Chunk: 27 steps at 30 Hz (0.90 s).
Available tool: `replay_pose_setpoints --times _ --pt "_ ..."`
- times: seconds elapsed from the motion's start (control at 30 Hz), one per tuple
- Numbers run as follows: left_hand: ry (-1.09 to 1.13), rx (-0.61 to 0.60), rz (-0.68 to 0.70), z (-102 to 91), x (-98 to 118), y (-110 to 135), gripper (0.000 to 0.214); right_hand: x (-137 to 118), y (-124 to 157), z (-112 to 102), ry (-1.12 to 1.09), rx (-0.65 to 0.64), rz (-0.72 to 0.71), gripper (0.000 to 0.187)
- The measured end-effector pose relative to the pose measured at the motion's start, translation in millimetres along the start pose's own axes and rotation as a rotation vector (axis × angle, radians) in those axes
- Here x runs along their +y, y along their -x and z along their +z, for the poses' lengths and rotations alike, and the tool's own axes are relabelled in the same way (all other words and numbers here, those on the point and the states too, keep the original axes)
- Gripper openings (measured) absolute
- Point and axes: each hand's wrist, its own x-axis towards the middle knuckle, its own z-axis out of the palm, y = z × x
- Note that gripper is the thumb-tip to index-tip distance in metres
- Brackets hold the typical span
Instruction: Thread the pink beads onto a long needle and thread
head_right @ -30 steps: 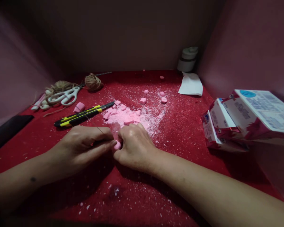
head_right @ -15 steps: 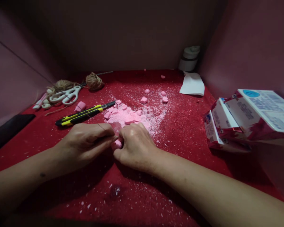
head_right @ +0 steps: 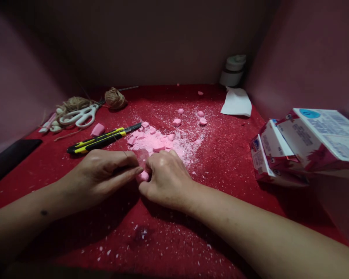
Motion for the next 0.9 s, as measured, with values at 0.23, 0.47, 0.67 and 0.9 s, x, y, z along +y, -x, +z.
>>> replay_pose_setpoints --times 0.23,0.47,0.67,0.9 --pt "-0.065 0.035 -0.038 -1.2 -1.5 1.0 0.019 -1.1 -0.5 -0.2 -0.001 0.005 -0.016 0.013" --pt "-0.033 -0.053 -0.011 -4.1 8.4 3.4 0.019 -1.0 0.3 -1.1 0.002 -0.006 -0.012 0.011" --pt "-0.123 0.033 0.038 0.9 -2.3 2.7 0.018 -0.9 -0.2 -1.2 0.004 -0.003 -0.014 0.012" --pt "-0.063 -0.033 0.025 -2.6 6.7 4.2 0.02 -0.8 0.0 -2.0 -0.004 -0.001 -0.015 0.013"
